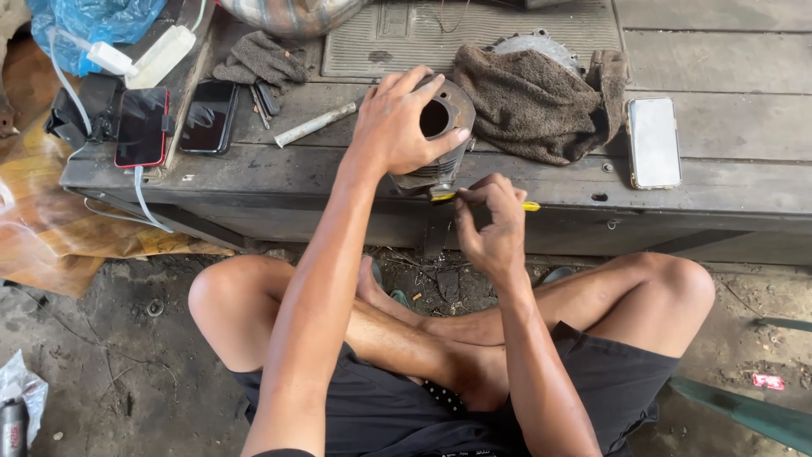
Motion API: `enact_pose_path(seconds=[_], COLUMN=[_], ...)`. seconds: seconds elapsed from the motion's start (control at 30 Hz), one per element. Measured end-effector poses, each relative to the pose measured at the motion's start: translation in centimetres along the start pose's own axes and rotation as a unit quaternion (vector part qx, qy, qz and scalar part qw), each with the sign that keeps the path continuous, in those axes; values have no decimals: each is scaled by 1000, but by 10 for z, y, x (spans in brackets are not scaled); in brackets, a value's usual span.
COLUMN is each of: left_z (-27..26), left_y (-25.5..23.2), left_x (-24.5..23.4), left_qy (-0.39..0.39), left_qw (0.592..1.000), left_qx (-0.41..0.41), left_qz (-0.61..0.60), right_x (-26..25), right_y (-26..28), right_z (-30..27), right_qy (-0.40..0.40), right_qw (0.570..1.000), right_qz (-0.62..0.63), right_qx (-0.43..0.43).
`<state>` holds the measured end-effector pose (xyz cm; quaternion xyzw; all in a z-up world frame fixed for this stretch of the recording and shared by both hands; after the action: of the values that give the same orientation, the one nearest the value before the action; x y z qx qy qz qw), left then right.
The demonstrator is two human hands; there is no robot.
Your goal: A person uses a small hand tool to scrape and clean the interior of a motorcycle engine cylinder.
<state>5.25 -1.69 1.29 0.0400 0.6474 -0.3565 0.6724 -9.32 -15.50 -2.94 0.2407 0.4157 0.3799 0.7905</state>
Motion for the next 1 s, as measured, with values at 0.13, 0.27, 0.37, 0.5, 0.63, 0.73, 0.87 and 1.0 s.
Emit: enact_pose_path(seconds=[0.13, 0.27, 0.37, 0.5, 0.63, 0.73, 0.87, 1.0], left_z=[6, 10, 10, 9, 10, 9, 11, 10], left_y=[7, 11, 10, 9, 9, 11, 12, 10], left_x=[0, -1, -3, -5, -5, -2, -2, -4], left_qy=[26, 38, 42, 29, 18, 26, 17, 15], left_qw=[999, 997, 996, 996, 996, 996, 997, 997], left_qx=[30, 32, 24, 28, 26, 21, 22, 20], left_qz=[-18, -60, -76, -80, -79, -81, -68, -75], right_x=[1, 4, 7, 12, 14, 11, 12, 7], right_y=[-29, -26, -7, -24, -31, -7, -22, -42], right_z=[-9, -9, -4, -10, -13, -7, -10, -14], right_qy=[9, 33, 22, 37, 44, 48, 81, 75], right_qw=[999, 996, 991, 978, 977, 988, 987, 987], right_qz=[1, 21, 97, 154, 134, 84, 74, 40], right_qx=[47, 85, 93, 138, 158, 117, 119, 138])
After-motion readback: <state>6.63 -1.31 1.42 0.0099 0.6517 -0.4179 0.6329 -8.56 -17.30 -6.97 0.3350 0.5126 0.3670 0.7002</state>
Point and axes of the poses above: each hand's wrist, its own z-axis towards the middle knuckle, its own x-axis out of the palm, y = z × x, the point moved 6 cm from there along z, towards the middle knuckle, and after that the axes turned 3 degrees about -z, right-handed, at the moved point
